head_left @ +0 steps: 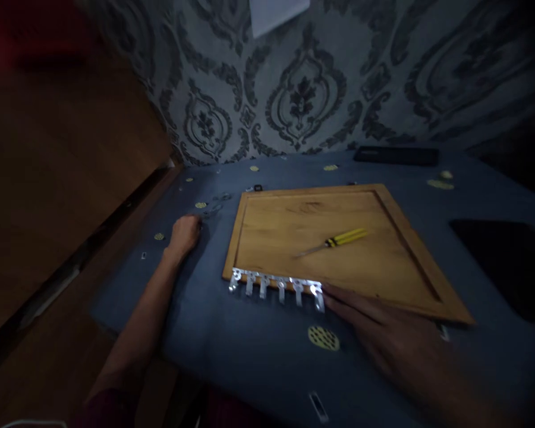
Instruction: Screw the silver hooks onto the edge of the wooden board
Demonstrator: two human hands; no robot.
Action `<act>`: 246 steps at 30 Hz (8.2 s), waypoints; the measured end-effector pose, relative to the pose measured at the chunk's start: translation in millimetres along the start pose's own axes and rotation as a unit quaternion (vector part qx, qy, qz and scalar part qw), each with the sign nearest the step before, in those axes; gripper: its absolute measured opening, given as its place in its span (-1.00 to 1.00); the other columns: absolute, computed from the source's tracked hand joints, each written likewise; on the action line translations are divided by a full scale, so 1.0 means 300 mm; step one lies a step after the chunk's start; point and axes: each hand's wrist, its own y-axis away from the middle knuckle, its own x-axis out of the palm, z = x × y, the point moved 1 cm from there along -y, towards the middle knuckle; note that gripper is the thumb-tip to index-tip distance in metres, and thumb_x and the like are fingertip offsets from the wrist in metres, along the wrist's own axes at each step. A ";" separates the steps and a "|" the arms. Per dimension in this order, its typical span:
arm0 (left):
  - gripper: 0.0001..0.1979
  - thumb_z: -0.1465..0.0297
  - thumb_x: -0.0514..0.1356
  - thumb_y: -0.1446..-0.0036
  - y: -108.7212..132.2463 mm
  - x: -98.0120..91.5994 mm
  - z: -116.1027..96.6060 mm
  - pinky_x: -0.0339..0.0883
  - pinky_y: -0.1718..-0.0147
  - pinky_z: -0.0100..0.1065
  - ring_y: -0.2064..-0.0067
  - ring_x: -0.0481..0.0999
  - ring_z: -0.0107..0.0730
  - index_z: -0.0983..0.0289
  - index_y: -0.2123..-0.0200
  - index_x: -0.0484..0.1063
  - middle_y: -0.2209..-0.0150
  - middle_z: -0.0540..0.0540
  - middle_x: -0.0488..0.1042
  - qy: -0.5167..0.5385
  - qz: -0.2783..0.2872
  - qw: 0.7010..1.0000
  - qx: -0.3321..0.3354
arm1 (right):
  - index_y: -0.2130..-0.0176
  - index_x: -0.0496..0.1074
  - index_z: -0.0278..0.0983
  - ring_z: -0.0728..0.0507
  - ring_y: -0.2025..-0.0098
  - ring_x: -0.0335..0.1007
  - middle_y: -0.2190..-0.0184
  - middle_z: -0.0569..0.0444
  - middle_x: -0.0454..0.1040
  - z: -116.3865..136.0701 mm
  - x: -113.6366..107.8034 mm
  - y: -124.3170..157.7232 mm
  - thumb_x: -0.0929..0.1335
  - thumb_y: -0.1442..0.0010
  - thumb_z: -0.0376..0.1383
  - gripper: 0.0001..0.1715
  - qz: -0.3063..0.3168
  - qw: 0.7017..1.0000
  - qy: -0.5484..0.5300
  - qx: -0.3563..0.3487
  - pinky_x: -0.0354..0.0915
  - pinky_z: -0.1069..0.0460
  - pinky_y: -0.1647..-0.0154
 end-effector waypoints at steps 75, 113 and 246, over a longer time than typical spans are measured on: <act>-0.82 0.43 0.23 -0.19 0.131 -0.172 -0.626 0.35 0.37 -0.44 0.32 0.46 -0.46 0.32 0.12 0.43 0.29 0.04 0.49 0.403 0.454 0.716 0.346 | -0.03 0.54 -0.31 -0.11 0.26 0.62 0.01 -0.03 0.65 0.095 -0.095 -0.100 0.20 -0.32 -0.58 -0.53 0.005 0.999 0.017 -0.031 0.48 0.02 0.36; -0.82 0.38 0.22 -0.19 0.148 -0.166 -0.650 0.33 0.39 -0.43 0.36 0.45 -0.45 0.30 0.14 0.43 0.34 0.03 0.49 0.407 0.430 0.731 0.340 | -0.06 0.55 -0.32 -0.16 0.18 0.65 -0.01 -0.06 0.64 0.088 -0.086 -0.091 0.21 -0.32 -0.57 -0.52 0.004 0.999 0.011 -0.034 0.56 -0.03 0.31; -0.60 0.14 0.42 -0.14 0.380 -0.139 -0.588 0.25 0.01 -0.04 -0.01 0.43 -0.06 0.26 0.07 0.52 0.11 0.10 0.53 0.202 0.081 0.899 0.381 | -0.08 0.52 -0.27 -0.31 0.03 0.49 0.09 -0.14 0.55 -0.241 -0.095 -0.261 0.27 -0.36 -0.30 -0.63 0.092 0.991 0.069 0.075 0.46 -0.22 0.02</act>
